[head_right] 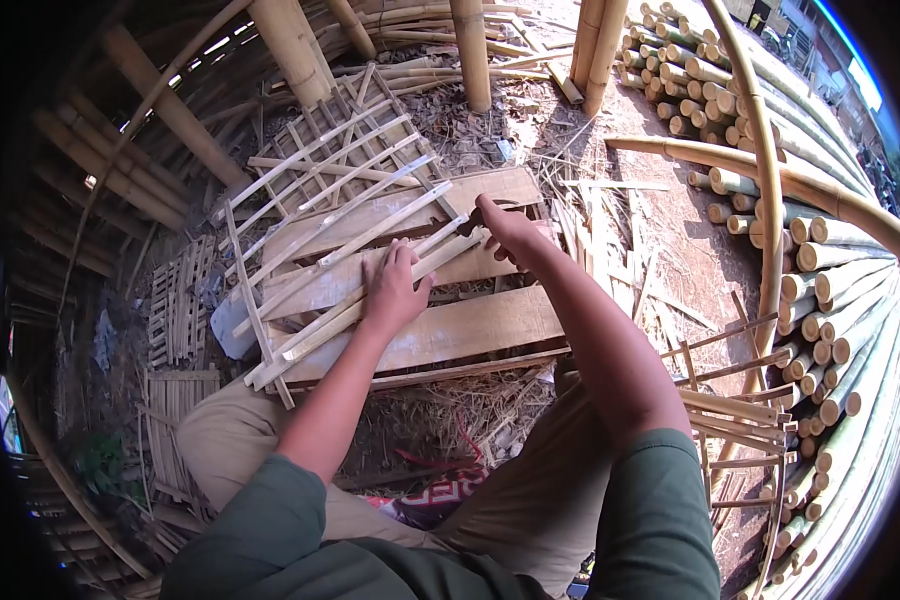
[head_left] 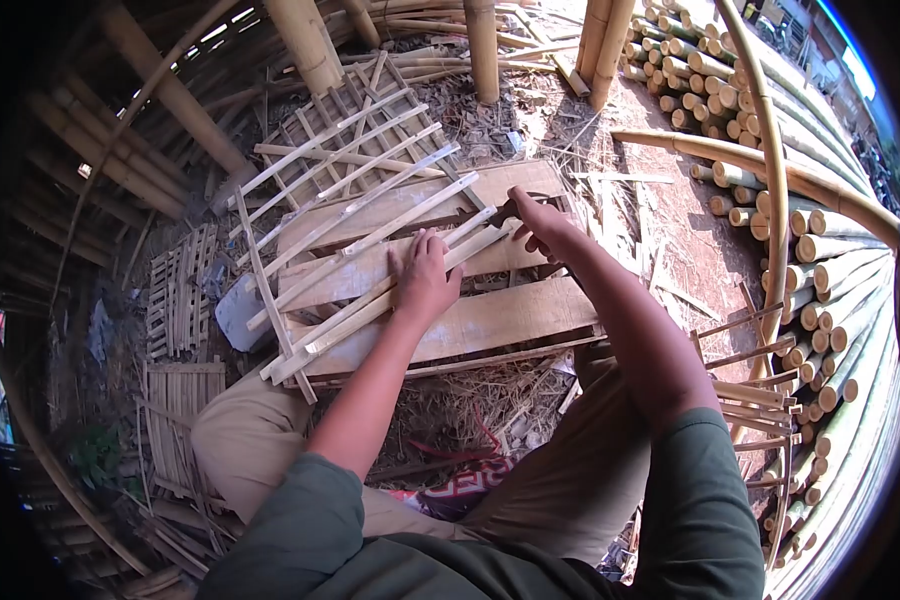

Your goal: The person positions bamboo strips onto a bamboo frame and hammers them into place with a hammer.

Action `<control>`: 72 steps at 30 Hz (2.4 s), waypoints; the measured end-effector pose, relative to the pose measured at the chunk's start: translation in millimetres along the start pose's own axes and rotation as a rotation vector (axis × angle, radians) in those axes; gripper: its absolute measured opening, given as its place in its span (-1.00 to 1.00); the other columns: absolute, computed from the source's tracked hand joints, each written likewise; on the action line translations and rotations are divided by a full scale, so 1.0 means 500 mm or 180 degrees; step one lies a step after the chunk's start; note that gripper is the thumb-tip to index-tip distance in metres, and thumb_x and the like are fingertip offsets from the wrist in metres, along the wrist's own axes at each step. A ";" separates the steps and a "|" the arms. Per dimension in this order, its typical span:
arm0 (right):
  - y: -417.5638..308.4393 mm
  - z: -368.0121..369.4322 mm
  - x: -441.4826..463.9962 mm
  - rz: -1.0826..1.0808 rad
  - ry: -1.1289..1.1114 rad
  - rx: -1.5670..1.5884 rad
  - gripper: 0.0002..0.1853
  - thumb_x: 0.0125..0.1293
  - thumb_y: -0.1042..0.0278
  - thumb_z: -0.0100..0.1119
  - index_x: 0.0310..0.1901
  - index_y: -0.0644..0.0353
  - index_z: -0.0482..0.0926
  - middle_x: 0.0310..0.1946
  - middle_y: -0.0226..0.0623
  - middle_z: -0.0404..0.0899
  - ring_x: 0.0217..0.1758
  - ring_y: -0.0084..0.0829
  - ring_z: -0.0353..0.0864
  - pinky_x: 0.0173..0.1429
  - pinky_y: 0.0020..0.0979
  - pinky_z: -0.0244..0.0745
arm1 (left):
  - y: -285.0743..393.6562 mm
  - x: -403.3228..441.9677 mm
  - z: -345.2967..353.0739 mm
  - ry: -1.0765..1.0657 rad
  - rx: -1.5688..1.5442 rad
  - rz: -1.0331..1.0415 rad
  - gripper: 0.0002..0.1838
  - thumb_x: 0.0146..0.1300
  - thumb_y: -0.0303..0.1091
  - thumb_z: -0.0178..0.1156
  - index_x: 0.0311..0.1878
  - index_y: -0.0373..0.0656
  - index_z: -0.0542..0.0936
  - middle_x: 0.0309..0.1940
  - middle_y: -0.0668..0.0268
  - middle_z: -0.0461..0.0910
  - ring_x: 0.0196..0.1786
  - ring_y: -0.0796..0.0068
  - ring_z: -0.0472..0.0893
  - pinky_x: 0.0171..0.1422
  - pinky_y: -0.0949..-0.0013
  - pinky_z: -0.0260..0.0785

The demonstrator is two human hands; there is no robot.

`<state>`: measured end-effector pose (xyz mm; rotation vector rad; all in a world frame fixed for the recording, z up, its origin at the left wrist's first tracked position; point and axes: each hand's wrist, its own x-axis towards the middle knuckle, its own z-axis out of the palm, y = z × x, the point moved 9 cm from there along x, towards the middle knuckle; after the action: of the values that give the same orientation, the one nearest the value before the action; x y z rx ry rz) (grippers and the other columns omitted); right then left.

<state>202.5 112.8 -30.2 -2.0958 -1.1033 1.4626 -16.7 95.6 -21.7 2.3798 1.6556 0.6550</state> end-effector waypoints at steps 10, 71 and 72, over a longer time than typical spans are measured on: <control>-0.036 0.033 -0.029 -0.0266 -0.0267 0.0369 -0.30 0.15 -0.50 0.14 -0.54 0.14 0.41 -0.66 -0.46 0.28 -0.69 -0.57 0.18 -0.61 -0.42 0.03 | 0.019 0.024 -0.059 0.0040 -0.0988 0.0258 -0.37 0.29 -0.12 0.30 0.32 -0.16 0.31 0.35 0.05 0.37 0.44 0.01 0.33 0.54 -0.01 0.05; -0.013 0.037 0.051 -0.1485 0.0085 0.0978 -0.87 0.21 0.55 0.25 -0.38 0.28 0.46 -0.47 -0.31 0.53 -0.45 -0.41 0.64 -0.36 -0.37 0.67 | -0.102 0.024 -0.060 -0.0458 0.0203 -0.0183 -0.52 0.33 0.09 0.15 -0.36 -0.22 0.54 -0.30 -0.02 0.58 -0.14 -0.08 0.57 0.01 0.02 0.41; -0.013 0.039 0.055 -0.1485 0.0083 0.0981 -0.87 0.21 0.55 0.25 -0.38 0.28 0.46 -0.47 -0.31 0.53 -0.45 -0.41 0.64 -0.36 -0.37 0.67 | -0.102 0.025 -0.058 -0.0459 0.0206 -0.0183 -0.52 0.33 0.09 0.15 -0.36 -0.22 0.54 -0.30 -0.02 0.58 -0.14 -0.08 0.57 0.01 0.02 0.41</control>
<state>186.5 135.3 -51.0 -1.5171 -1.1707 1.2746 -69.6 122.9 -11.9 2.3512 1.7009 0.4155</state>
